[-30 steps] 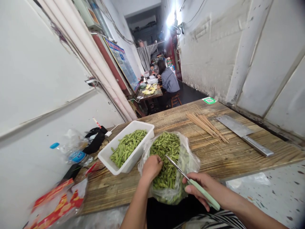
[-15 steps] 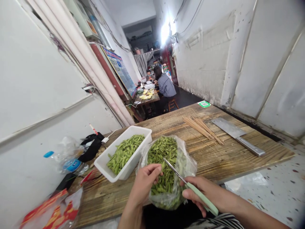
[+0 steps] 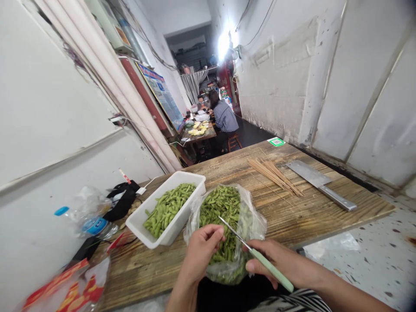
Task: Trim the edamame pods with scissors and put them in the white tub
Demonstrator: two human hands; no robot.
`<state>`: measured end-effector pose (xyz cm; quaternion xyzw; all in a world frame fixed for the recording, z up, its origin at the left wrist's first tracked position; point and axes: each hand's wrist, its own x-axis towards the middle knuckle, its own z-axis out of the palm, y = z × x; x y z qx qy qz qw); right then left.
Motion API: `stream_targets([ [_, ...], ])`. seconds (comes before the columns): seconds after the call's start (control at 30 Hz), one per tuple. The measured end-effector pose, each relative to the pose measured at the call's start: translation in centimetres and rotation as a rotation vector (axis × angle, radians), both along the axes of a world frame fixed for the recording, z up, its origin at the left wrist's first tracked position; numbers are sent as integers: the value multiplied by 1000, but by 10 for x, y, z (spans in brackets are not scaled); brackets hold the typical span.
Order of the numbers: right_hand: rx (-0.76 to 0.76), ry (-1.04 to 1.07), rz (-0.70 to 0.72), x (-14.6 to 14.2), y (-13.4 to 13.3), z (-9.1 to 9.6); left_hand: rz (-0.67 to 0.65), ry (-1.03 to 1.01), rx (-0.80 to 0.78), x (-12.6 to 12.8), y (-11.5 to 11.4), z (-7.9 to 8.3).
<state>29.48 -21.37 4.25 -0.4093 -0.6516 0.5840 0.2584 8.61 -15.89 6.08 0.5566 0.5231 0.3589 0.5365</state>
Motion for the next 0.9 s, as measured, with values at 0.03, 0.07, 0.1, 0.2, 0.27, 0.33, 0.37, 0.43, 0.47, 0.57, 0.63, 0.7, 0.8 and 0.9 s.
stream_targets([
  [0.03,1,6,-6,0,0,0,1,4,0,1,0,0],
  [0.07,3,12,-14,-1,1,0,7,4,1,3,-1,0],
  [0.1,2,19,-25,-1,1,-1,16,0,-3,4,-1,0],
  [0.2,-50,65,-61,-3,2,-7,79,-46,-25,7,-1,-2],
  [0.27,-143,124,-85,-4,3,-13,136,-118,-20,8,-1,-3],
  [0.33,-185,170,-97,-5,4,-20,172,-197,-10,9,0,-3],
  [0.37,-190,189,-99,-5,5,-22,187,-231,-13,8,0,-3],
  [0.43,-168,208,-91,-5,5,-22,206,-284,-43,7,0,-3],
  [0.47,-155,207,-81,-4,5,-21,209,-301,-57,6,0,-3],
  [0.57,-105,158,-36,-1,5,-15,179,-291,-58,4,1,-3],
  [0.63,-59,118,-16,0,5,-11,136,-247,-32,3,0,-4],
  [0.7,-18,85,-18,1,4,-7,90,-194,-12,3,0,-6],
  [0.8,14,29,-27,2,4,-3,37,-108,38,5,-2,-8],
  [0.9,35,-16,-14,3,3,1,-14,-14,95,6,-5,-8],
])
